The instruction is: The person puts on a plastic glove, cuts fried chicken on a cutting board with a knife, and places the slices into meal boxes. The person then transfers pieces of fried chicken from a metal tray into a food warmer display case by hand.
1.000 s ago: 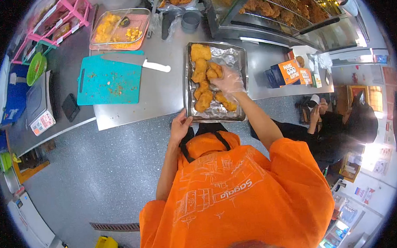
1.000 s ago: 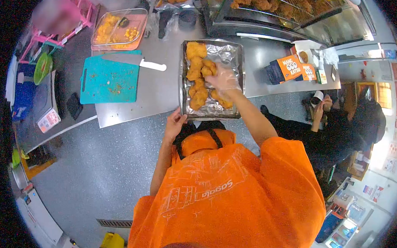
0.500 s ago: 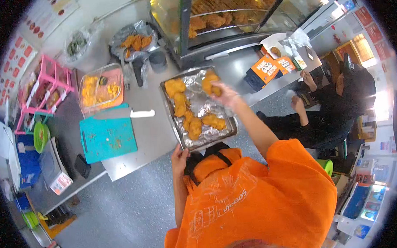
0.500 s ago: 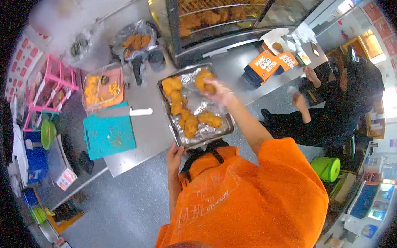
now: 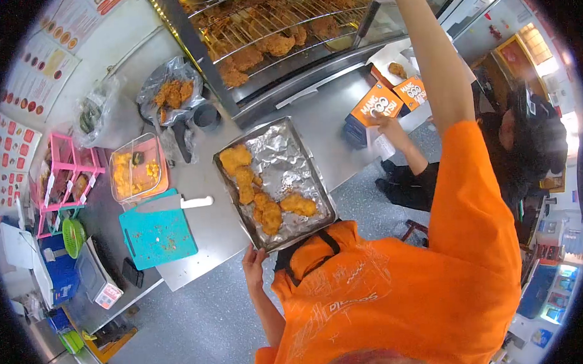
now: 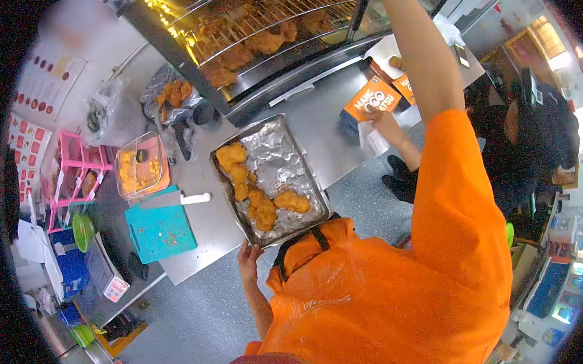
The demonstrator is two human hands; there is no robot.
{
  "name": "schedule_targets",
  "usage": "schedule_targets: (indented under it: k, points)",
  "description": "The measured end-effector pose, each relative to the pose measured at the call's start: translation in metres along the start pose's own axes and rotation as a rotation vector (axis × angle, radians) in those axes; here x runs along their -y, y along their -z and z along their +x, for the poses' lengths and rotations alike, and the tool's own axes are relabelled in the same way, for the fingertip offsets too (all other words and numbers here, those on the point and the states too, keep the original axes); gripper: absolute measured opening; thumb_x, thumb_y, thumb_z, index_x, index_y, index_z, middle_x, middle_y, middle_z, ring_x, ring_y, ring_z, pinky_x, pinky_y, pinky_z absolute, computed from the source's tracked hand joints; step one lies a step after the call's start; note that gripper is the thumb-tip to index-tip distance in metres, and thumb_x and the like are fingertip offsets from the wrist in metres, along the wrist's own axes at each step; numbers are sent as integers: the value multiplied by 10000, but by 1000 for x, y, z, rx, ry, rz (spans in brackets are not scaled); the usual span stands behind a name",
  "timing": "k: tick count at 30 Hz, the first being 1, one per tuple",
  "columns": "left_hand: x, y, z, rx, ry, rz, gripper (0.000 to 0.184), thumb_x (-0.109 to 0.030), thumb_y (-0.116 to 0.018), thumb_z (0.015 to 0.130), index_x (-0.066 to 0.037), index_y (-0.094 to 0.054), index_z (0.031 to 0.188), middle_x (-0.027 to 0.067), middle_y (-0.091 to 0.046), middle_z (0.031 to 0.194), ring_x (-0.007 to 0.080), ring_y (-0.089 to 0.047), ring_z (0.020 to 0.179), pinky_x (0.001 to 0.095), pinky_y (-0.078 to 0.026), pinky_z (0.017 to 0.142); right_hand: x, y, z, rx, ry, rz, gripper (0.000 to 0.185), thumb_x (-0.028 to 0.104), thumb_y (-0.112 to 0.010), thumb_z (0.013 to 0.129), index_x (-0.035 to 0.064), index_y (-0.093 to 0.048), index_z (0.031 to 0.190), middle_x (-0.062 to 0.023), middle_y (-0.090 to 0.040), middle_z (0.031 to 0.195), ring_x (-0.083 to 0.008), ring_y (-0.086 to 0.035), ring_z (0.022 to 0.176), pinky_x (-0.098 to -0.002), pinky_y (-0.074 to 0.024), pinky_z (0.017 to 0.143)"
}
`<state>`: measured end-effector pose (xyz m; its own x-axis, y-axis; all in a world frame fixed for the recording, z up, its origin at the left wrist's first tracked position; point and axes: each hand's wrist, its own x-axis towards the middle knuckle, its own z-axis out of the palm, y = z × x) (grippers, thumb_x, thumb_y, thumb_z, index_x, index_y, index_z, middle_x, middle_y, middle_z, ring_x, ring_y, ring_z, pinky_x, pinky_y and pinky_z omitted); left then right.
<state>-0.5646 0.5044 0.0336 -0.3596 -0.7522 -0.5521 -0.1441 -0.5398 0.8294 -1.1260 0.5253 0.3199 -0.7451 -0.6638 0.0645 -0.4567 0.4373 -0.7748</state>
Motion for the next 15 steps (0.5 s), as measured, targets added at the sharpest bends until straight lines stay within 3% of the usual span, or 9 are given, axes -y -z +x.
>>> schedule_targets:
  k: [11,15]
  points:
    - [9,-13,-3,-153,75,-61,562,-60,-637,902,90,-388,1384,50,-664,859,141,-635,770,289,-516,755,-37,16,0,173,-38,-133,397,270,-644,851,87,-577,1196,-107,-608,1208,-222,-580,1082,-379,-491,888]
    - [15,-15,-2,-104,61,-77,544,-74,-634,908,74,-408,1380,52,-664,875,140,-629,785,301,-521,772,-37,15,-5,190,-29,-155,389,267,-638,855,87,-579,1195,-108,-611,1205,-227,-580,1085,-379,-488,895]
